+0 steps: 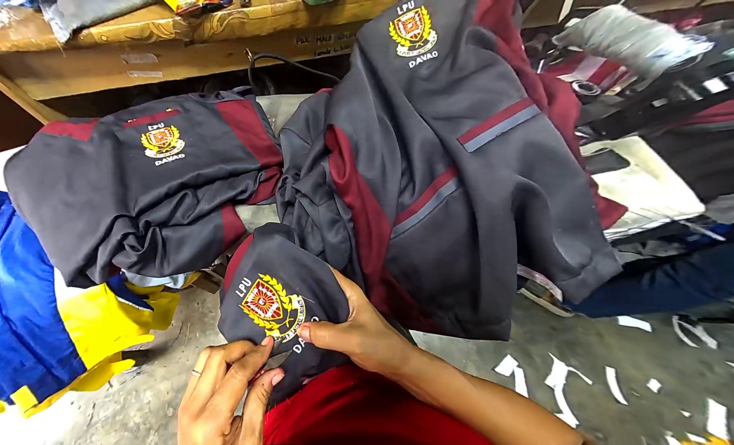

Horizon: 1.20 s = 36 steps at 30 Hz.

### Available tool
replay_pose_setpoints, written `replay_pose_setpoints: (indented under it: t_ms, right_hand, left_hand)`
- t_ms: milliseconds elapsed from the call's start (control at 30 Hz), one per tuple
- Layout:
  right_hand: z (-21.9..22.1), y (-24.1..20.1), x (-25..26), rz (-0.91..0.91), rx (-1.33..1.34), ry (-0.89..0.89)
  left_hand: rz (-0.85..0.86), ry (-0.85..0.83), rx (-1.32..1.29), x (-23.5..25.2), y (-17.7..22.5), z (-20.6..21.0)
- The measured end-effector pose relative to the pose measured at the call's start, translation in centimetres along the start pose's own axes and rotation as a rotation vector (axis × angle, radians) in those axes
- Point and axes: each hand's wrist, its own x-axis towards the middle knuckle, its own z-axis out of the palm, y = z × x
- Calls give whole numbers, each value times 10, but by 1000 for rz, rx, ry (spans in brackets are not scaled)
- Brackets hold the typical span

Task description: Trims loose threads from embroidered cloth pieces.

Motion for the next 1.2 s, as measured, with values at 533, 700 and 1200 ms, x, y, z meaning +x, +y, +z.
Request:
replay_pose_setpoints:
  t_ms: [533, 700, 1200]
  right_hand:
    - [4, -4, -1, -8, -98, 32]
    - [6, -5, -1, 2, -152, 48]
    - [6, -7, -1, -3, -230, 68]
  left_hand:
    - [-30, -25, 16, -2, 9, 0]
    - [-40, -36, 38, -2, 12, -1]
    - [-33, -40, 59, -1, 13, 0]
